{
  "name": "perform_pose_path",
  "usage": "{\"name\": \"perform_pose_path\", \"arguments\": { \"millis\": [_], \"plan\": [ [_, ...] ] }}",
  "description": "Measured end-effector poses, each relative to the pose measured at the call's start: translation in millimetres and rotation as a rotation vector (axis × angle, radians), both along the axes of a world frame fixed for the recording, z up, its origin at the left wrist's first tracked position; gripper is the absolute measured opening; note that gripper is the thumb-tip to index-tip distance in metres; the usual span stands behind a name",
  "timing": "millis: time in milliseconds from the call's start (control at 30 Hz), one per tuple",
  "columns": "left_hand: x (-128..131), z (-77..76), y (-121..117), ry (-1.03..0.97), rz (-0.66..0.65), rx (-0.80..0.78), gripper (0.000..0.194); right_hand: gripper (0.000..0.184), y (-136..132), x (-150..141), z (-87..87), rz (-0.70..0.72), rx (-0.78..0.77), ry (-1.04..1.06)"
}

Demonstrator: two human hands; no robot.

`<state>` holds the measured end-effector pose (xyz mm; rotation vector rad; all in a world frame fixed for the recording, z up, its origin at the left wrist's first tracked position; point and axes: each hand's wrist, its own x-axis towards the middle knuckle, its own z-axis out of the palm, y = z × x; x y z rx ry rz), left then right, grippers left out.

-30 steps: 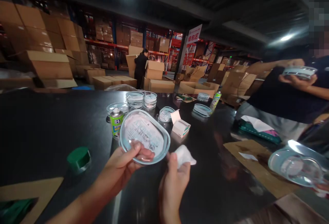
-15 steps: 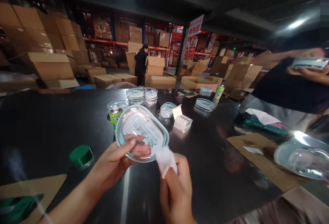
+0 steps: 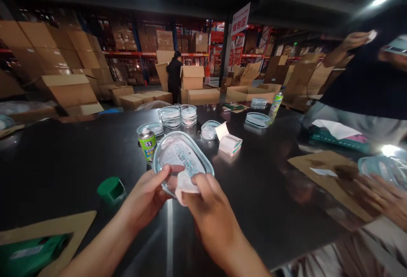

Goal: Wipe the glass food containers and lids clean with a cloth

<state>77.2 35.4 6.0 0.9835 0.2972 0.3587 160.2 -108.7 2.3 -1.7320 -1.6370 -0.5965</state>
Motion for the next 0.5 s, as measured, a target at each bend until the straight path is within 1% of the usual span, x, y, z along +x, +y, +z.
{"name": "perform_pose_path", "arguments": {
  "millis": [100, 167, 233, 367, 433, 500],
  "plan": [
    [1.6, 0.4, -0.9, 0.022, 0.018, -0.003, 0.035, 0.026, -4.2, 6.1, -2.4, -0.006, -0.035, -0.019],
    [2.3, 0.2, -2.9, 0.003, -0.014, -0.007, 0.034, 0.026, -5.2, 9.9, -2.7, -0.033, -0.013, 0.006],
    [2.6, -0.4, -4.5, -0.015, -0.024, 0.0, 0.034, 0.025, -3.9, 10.4, -1.9, -0.031, 0.02, 0.034],
    [3.4, -1.2, -4.1, 0.022, 0.066, 0.004, 0.036, 0.026, -0.7, 6.0, -0.2, 0.045, -0.029, 0.038],
    [4.0, -1.0, -3.8, 0.03, 0.074, 0.005, 0.037, 0.024, -0.4, 6.4, -0.1, 0.013, -0.025, 0.026],
    [4.5, -0.9, -4.0, 0.012, 0.056, 0.009, 0.037, 0.021, 0.0, 8.0, -0.2, -0.03, 0.025, 0.021]
  ]
}}
